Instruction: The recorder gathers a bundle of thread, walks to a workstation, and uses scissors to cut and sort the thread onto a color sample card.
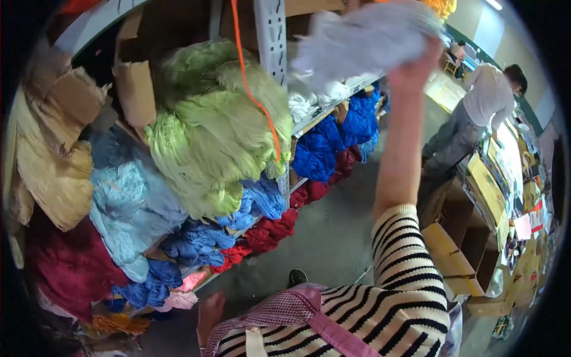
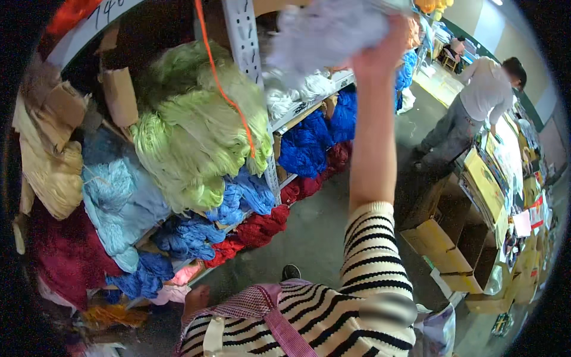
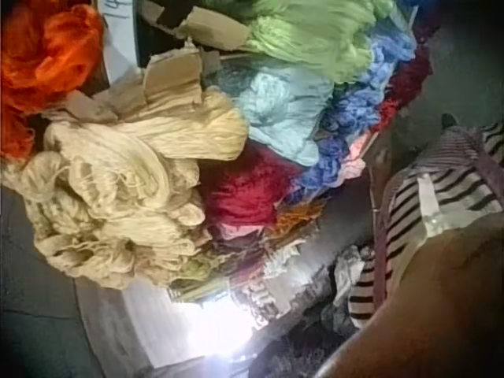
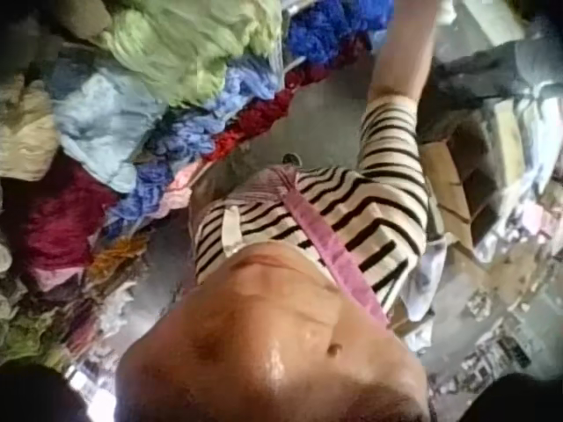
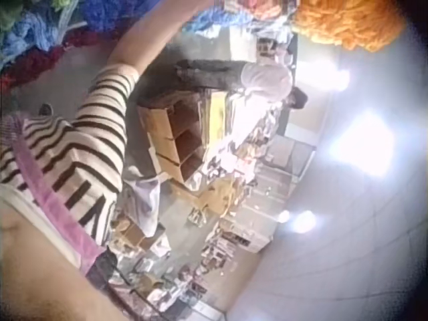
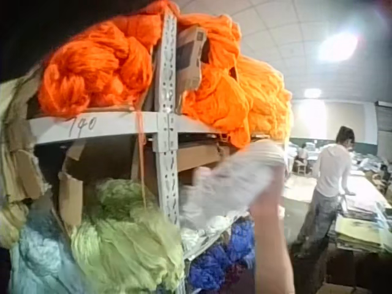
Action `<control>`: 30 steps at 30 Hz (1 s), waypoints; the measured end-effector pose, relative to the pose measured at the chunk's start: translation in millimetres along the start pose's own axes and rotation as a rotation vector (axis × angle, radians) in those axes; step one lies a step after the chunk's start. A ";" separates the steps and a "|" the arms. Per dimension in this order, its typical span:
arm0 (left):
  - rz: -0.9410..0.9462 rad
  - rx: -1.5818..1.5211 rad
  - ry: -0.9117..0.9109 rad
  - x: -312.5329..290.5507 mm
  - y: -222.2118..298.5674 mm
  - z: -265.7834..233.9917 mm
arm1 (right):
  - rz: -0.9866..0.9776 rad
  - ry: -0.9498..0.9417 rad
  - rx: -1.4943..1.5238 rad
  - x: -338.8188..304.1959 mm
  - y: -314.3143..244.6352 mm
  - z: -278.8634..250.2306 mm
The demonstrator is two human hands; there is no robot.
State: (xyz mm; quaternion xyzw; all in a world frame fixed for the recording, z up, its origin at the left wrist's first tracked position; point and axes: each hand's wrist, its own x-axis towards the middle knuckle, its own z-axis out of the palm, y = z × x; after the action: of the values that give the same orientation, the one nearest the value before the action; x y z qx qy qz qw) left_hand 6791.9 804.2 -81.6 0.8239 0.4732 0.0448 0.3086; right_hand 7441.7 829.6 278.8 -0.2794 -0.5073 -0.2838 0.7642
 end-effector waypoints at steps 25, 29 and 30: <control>-0.010 -0.931 0.828 -240.9 -146.2 -71.7 | 1.293 -1.253 1.299 -414.8 -522.3 386.3; -0.541 -0.764 1.206 -346.8 -219.7 -91.9 | 1.013 -1.400 1.269 -431.0 -630.9 494.5; -0.512 -0.736 1.365 -378.7 -245.2 -102.3 | 0.961 -1.367 1.272 -440.2 -659.6 521.9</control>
State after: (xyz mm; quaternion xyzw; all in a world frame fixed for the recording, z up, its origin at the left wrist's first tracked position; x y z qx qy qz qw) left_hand 6362.5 634.8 -51.7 0.3274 0.6857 0.6173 0.2039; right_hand 6504.0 818.5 131.2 -0.0989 -0.7220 0.5865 0.3534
